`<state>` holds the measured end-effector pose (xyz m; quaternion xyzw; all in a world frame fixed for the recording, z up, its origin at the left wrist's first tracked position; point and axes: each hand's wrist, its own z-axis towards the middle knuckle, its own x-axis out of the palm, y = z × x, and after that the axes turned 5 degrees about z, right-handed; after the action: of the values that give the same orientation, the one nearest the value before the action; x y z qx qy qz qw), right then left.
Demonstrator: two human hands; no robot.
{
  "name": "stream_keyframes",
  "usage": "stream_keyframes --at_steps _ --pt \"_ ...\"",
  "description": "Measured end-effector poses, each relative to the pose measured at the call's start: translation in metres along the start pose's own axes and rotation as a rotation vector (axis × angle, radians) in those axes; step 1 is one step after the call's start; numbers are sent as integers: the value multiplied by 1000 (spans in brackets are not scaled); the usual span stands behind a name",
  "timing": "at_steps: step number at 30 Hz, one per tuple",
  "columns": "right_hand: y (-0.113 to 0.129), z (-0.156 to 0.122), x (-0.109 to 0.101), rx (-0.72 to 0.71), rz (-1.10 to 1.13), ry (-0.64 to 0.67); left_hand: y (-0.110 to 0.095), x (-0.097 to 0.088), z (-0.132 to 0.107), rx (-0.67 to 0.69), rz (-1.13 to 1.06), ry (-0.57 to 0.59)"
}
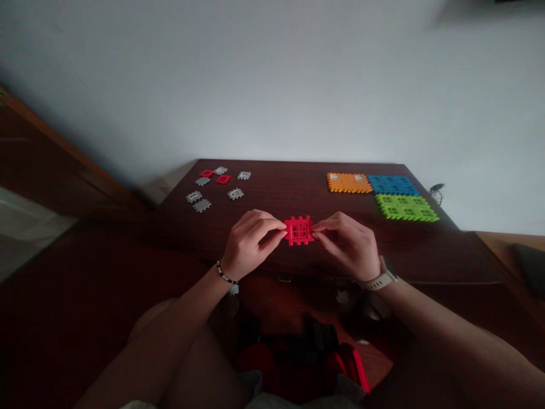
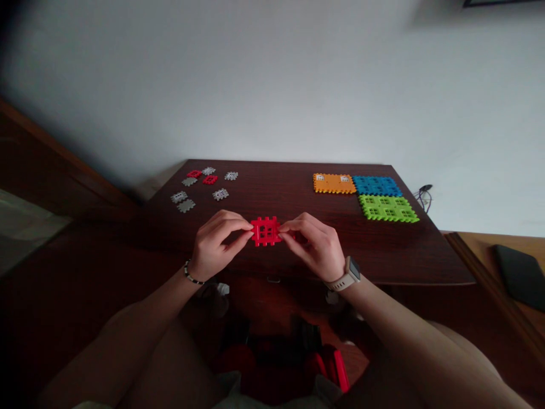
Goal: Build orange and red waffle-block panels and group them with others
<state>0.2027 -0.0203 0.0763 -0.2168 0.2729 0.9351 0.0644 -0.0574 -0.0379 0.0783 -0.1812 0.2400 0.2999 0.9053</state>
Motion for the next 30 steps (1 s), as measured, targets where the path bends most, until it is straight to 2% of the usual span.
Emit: stream_keyframes --at_steps 12,21,27,30 --pt "0 0 2 6 -1 16 -1 -1 1 -2 27 14" --pt "-9 -4 6 74 27 26 0 0 0 -4 26 18" --pt "-11 -5 7 94 34 18 -1 1 0 -69 -5 32" --pt "-10 -4 8 157 45 15 -1 3 1 -154 -94 41"
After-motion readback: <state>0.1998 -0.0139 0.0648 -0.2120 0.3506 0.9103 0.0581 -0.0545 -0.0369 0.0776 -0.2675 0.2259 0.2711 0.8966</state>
